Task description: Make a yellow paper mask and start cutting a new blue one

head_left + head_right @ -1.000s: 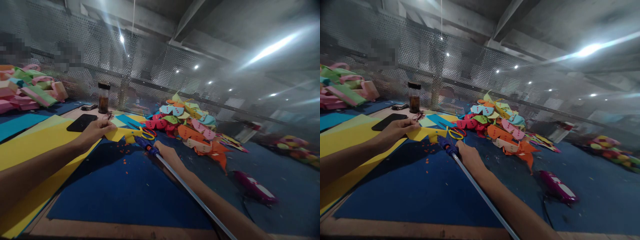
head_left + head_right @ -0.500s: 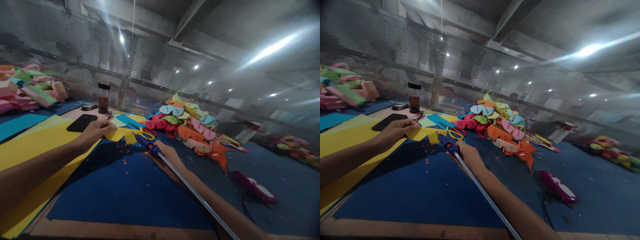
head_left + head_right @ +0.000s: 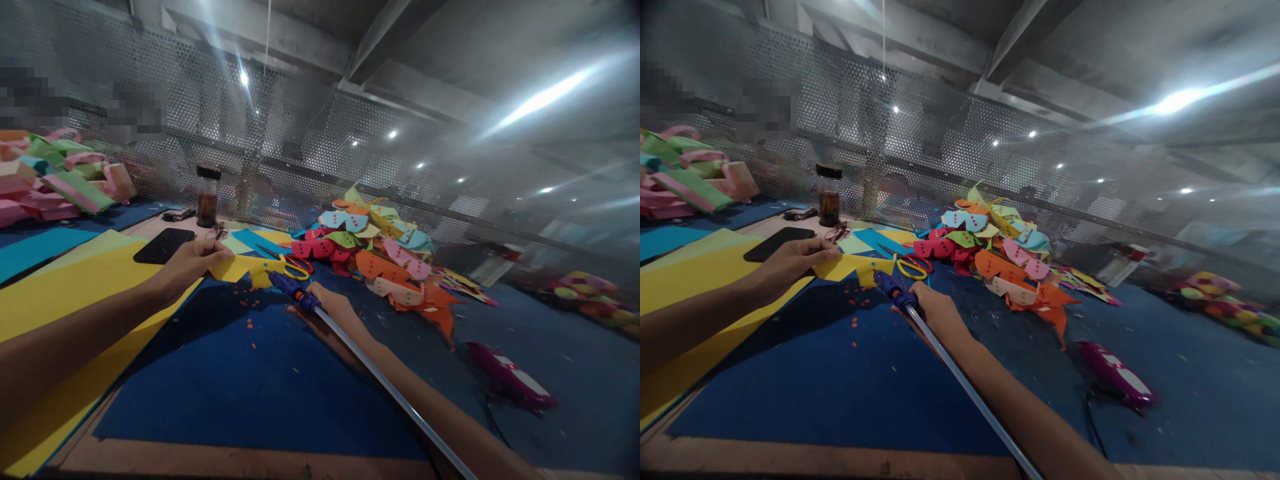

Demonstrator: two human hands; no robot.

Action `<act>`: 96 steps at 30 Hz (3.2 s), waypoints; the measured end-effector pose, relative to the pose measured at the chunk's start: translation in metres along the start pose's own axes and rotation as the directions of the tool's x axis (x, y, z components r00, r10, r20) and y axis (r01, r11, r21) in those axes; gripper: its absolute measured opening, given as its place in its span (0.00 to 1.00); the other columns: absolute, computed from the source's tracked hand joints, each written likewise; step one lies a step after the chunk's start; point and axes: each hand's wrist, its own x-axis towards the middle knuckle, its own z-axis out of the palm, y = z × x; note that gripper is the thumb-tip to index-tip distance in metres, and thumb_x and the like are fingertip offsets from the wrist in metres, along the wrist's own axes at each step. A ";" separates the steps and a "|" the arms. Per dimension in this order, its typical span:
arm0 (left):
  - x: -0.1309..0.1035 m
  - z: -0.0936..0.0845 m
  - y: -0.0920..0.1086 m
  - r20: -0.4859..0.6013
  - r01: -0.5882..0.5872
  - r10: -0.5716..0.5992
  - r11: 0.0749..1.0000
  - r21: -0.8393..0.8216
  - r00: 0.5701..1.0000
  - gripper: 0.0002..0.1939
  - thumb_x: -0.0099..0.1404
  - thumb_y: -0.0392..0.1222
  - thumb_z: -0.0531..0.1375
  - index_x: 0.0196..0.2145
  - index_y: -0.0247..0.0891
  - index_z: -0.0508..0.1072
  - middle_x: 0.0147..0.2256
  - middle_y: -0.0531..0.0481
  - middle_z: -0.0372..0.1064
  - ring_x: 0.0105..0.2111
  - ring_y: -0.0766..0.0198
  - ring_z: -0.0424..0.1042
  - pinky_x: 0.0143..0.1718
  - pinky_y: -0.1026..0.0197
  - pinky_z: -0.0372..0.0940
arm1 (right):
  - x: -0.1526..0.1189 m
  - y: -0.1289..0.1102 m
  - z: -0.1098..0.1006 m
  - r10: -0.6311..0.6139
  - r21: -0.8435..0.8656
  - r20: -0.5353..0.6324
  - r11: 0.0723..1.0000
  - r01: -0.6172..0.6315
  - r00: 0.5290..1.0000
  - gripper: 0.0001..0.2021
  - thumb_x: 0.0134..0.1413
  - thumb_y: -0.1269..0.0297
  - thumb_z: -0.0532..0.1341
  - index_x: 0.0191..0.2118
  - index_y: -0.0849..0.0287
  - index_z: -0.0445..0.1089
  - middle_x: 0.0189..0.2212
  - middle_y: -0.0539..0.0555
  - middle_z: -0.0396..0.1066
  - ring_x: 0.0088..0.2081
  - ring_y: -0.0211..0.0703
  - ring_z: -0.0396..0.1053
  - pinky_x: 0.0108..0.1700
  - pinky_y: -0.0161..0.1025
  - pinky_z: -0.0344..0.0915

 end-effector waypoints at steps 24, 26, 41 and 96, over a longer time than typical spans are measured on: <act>0.001 0.000 -0.001 0.012 -0.009 0.009 1.000 -0.008 1.000 0.19 0.49 0.55 0.71 0.28 0.38 0.75 0.27 0.52 0.68 0.28 0.64 0.66 0.26 0.65 0.61 | 0.004 0.008 0.004 0.038 -0.065 0.049 0.997 -0.035 0.998 0.10 0.60 0.55 0.58 0.35 0.54 0.60 0.23 0.46 0.65 0.22 0.39 0.63 0.27 0.33 0.48; 0.001 -0.001 -0.002 0.010 -0.009 0.009 1.000 -0.004 1.000 0.18 0.49 0.55 0.71 0.28 0.38 0.76 0.27 0.52 0.69 0.28 0.64 0.66 0.26 0.65 0.61 | 0.004 0.009 0.005 0.040 -0.072 0.055 0.997 -0.036 0.998 0.09 0.60 0.56 0.57 0.35 0.54 0.60 0.23 0.46 0.65 0.22 0.39 0.63 0.27 0.33 0.48; 0.000 -0.001 -0.001 0.010 0.000 0.001 1.000 -0.015 1.000 0.19 0.50 0.55 0.71 0.29 0.37 0.75 0.27 0.52 0.68 0.27 0.65 0.65 0.26 0.65 0.61 | 0.004 0.009 0.005 0.074 -0.088 0.066 0.994 -0.068 0.995 0.07 0.58 0.59 0.58 0.35 0.55 0.60 0.23 0.47 0.65 0.24 0.39 0.62 0.28 0.33 0.45; -0.028 0.001 0.020 0.025 -0.180 0.285 0.533 0.827 0.958 0.19 0.65 0.58 0.55 0.41 0.47 0.81 0.48 0.44 0.77 0.42 0.42 0.75 0.37 0.52 0.63 | -0.006 -0.023 -0.018 0.200 0.831 0.153 0.503 -0.235 0.968 0.21 0.45 0.48 0.72 0.32 0.59 0.68 0.15 0.42 0.62 0.16 0.29 0.56 0.21 0.30 0.52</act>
